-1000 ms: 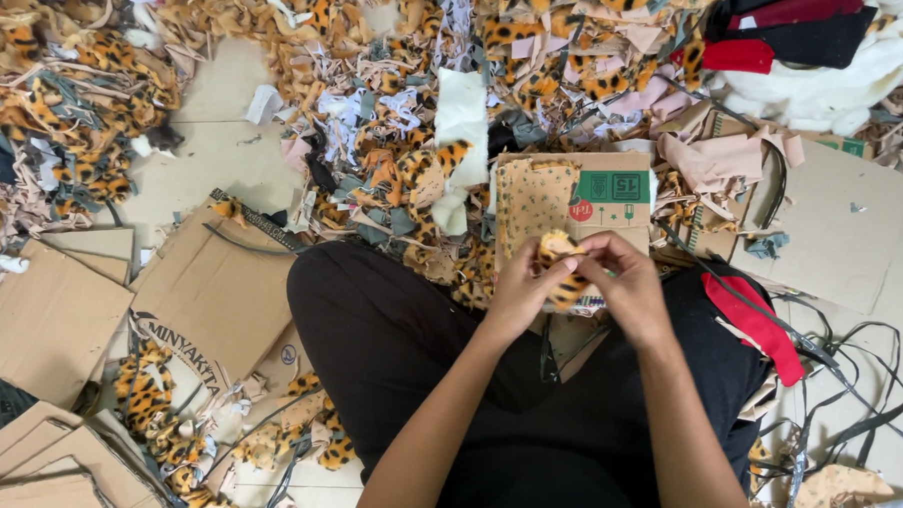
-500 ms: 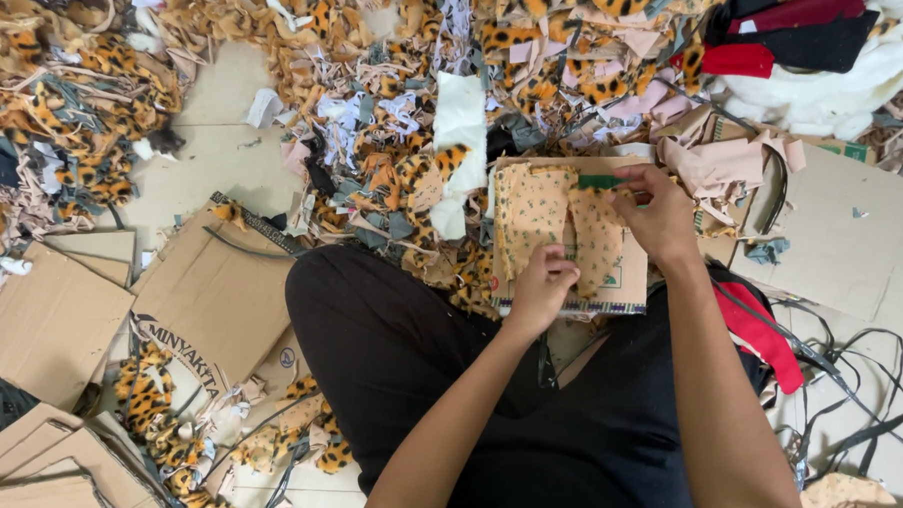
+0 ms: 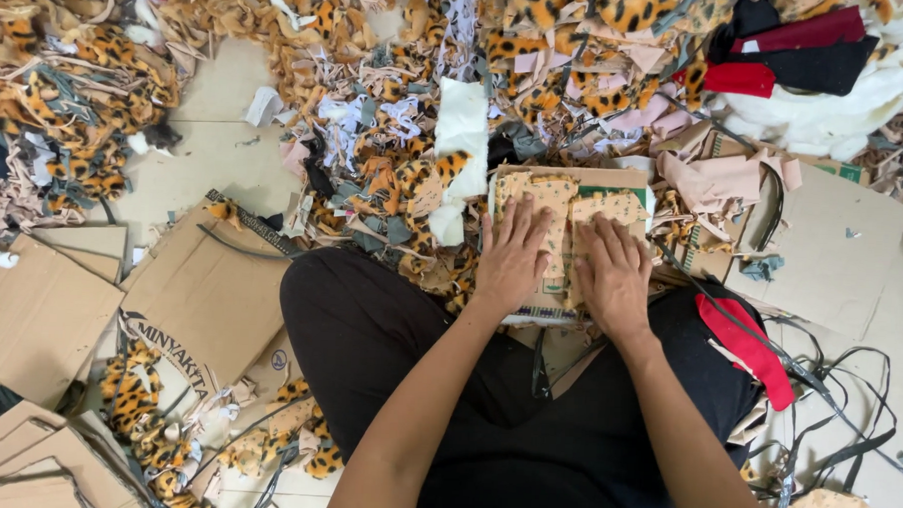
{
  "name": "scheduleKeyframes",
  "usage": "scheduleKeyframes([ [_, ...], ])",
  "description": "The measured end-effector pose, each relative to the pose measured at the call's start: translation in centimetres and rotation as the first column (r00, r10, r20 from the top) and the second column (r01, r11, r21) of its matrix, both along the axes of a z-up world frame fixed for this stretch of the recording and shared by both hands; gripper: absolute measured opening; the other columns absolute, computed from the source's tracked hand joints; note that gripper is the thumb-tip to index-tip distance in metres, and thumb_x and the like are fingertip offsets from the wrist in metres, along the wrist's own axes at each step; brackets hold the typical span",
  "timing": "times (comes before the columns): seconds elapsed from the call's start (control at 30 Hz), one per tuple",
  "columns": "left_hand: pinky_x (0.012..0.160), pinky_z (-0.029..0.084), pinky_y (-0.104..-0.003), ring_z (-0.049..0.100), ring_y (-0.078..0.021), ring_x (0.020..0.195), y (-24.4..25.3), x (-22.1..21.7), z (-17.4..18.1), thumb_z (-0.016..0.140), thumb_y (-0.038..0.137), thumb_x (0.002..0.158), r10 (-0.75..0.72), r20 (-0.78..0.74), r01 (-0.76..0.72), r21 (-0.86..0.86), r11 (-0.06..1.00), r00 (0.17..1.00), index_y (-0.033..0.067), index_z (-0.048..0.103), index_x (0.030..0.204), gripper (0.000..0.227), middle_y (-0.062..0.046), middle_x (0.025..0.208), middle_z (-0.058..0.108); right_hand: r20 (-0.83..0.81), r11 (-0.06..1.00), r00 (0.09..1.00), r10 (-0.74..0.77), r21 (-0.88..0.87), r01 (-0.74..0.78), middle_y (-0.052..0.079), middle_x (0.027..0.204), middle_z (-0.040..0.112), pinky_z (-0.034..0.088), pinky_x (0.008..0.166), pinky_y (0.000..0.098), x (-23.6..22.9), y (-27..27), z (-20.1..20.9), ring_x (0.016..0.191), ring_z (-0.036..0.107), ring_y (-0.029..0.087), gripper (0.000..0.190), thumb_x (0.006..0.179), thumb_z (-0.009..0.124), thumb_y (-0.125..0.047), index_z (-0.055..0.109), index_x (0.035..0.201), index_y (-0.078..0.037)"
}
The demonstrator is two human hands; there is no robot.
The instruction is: The person takes fabric scraps and batting from a large pile on the floor, places them onto cardboard sheets, and folds the fabric around the cardboard by hand.
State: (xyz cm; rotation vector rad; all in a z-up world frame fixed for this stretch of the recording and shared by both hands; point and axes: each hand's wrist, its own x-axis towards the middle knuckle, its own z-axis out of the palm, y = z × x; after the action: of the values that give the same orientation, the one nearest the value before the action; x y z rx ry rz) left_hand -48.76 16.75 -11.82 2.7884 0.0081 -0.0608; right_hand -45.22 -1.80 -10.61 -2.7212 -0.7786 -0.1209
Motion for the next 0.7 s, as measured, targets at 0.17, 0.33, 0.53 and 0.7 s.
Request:
scheduleKeyframes([
  [0.17,0.122,-0.008,-0.062,-0.004,-0.0348,0.159,0.2,0.6,-0.2,0.045,0.039,0.109,0.008,-0.040,-0.007,0.027,1.000,0.999,0.0221,0.017,0.166,0.066,-0.014,0.173,0.002,-0.086,0.998,0.995,-0.059,-0.011,0.058,0.007,0.167,0.034,0.019,0.119,0.0664,0.8,1.5,0.3,0.154,0.025,0.031,0.052,0.107,0.052,-0.025,0.043,0.158,-0.020],
  [0.33,0.122,-0.007,-0.062,-0.004,-0.0351,0.159,1.0,1.4,0.0,0.043,0.038,0.109,0.007,-0.028,-0.006,0.027,1.000,1.000,0.0200,0.016,0.166,0.066,-0.015,0.172,0.003,-0.009,0.998,0.998,-0.064,0.006,0.064,0.009,0.162,0.042,0.024,0.117,0.0665,2.6,2.3,-0.5,0.150,0.033,0.032,0.049,0.107,0.056,-0.023,0.048,0.155,-0.019],
  [0.53,0.121,0.030,-0.054,0.030,-0.0310,0.151,2.3,1.6,2.0,0.053,0.027,0.102,0.251,0.008,-0.245,-0.189,0.951,0.968,0.0113,0.037,0.155,0.058,-0.017,0.160,0.033,0.164,0.974,0.971,-0.173,0.176,0.144,0.013,0.141,0.059,0.042,0.106,0.0501,4.1,0.6,-1.1,0.133,0.051,0.032,0.044,0.099,0.071,-0.025,0.063,0.141,-0.015],
  [0.7,0.096,0.054,-0.049,0.050,-0.0408,0.132,1.6,-0.5,-1.2,0.051,0.010,0.104,0.486,-0.070,-0.423,-0.608,0.672,0.871,-0.0018,0.041,0.149,0.048,-0.024,0.142,0.045,-0.057,0.904,0.947,-0.317,0.282,0.320,0.014,0.130,0.053,0.040,0.092,0.0441,3.3,-2.3,-2.6,0.112,0.054,0.034,0.053,0.096,0.074,-0.022,0.054,0.144,-0.010],
])
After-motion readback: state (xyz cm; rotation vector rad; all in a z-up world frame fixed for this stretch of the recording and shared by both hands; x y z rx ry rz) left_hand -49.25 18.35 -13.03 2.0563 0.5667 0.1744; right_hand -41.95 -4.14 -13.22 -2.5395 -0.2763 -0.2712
